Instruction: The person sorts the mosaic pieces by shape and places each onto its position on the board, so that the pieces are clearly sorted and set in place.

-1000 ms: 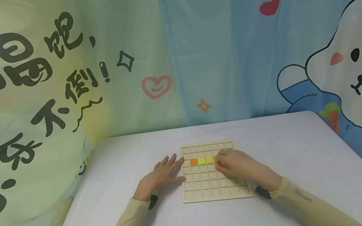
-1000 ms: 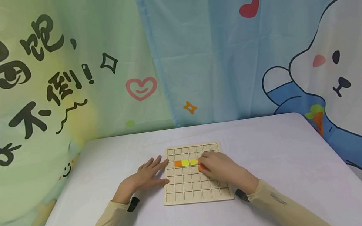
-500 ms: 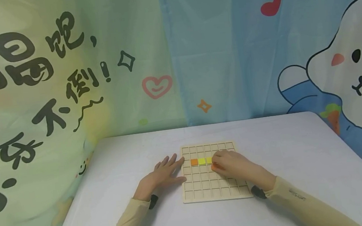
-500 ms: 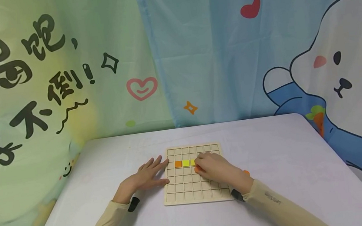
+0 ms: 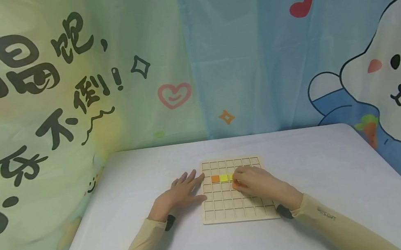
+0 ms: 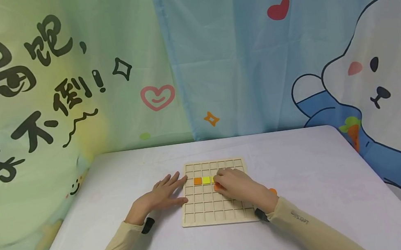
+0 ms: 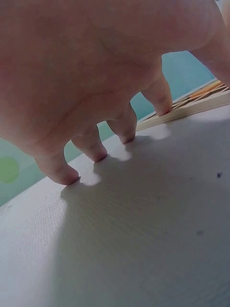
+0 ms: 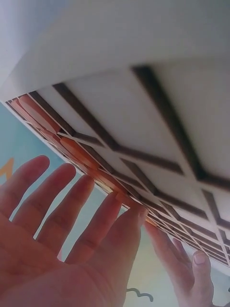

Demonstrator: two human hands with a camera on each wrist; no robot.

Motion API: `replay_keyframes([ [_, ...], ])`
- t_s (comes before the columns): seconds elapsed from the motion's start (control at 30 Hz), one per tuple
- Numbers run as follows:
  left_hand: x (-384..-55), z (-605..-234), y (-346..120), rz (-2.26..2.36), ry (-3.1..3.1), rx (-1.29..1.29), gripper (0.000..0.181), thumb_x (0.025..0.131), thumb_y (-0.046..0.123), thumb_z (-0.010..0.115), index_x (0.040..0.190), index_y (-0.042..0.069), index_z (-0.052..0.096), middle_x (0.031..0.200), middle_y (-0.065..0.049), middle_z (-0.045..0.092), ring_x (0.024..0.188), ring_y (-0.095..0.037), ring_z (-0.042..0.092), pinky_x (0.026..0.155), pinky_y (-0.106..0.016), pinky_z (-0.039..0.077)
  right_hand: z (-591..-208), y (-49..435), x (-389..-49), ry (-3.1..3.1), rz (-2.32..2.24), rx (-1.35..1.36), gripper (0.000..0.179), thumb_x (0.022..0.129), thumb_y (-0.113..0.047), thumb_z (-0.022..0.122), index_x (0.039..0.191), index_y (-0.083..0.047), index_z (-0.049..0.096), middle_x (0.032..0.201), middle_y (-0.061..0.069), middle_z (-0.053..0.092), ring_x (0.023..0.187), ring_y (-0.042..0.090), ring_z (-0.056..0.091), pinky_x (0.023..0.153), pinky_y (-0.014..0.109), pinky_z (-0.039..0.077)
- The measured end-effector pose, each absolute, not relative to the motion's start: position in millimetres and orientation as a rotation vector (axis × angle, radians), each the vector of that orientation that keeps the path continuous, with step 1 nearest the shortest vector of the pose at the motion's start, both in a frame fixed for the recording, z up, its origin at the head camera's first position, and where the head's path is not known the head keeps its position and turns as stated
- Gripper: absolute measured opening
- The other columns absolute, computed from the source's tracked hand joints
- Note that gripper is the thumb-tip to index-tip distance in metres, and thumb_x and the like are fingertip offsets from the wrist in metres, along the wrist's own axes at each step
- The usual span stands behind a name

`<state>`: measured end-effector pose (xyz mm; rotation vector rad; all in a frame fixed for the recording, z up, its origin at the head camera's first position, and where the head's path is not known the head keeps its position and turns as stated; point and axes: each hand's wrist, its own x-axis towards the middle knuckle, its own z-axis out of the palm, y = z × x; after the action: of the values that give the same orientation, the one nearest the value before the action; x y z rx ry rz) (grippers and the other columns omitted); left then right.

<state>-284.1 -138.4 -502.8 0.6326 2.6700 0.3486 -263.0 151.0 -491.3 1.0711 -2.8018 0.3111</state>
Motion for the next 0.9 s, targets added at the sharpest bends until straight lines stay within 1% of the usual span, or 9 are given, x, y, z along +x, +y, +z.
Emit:
replay_keyframes([
  [0.23, -282.8, -500.8, -138.6, 0.351, 2.670, 0.646, 0.079, 0.095, 0.062, 0.055, 0.161, 0.029, 0.025, 0.170, -0.009, 0.015, 0.156, -0.038, 0.011, 0.125, -0.060, 0.015, -492.3, 151.5, -264.2, -2.766, 0.314, 1.075, 0.006, 0.091, -0.019, 0.075, 0.093, -0.013, 0.073, 0.092, -0.001, 0.068, 0.074, 0.011, 0.059, 0.063, 0.026, 0.050],
  [0.37, -282.2, -500.0, -138.7, 0.360, 2.669, 0.649, 0.079, 0.096, 0.062, 0.055, 0.161, 0.028, 0.025, 0.170, -0.009, 0.015, 0.156, -0.039, 0.011, 0.125, -0.060, 0.015, -492.0, 151.6, -264.0, -2.748, 0.321, 1.085, 0.006, 0.090, -0.017, 0.076, 0.092, -0.013, 0.073, 0.090, -0.002, 0.067, 0.073, 0.011, 0.059, 0.062, 0.026, 0.050],
  [0.67, -283.3, -502.4, -138.3, 0.353, 2.664, 0.640, 0.079, 0.095, 0.062, 0.055, 0.161, 0.029, 0.025, 0.170, -0.008, 0.015, 0.157, -0.038, 0.011, 0.125, -0.059, 0.014, -494.0, 151.4, -265.0, -2.780, 0.318, 1.062, 0.006, 0.090, -0.017, 0.076, 0.089, -0.014, 0.071, 0.084, -0.004, 0.064, 0.069, 0.008, 0.052, 0.061, 0.024, 0.046],
  [0.9, -283.4, -501.5, -138.2, 0.363, 2.667, 0.643, 0.079, 0.095, 0.062, 0.055, 0.160, 0.029, 0.026, 0.170, -0.008, 0.015, 0.157, -0.038, 0.011, 0.125, -0.060, 0.015, -493.6, 152.8, -265.2, -2.824, 0.285, 0.980, 0.021, 0.090, -0.022, 0.077, 0.077, -0.017, 0.061, 0.074, -0.009, 0.052, 0.064, 0.008, 0.041, 0.058, 0.023, 0.038],
])
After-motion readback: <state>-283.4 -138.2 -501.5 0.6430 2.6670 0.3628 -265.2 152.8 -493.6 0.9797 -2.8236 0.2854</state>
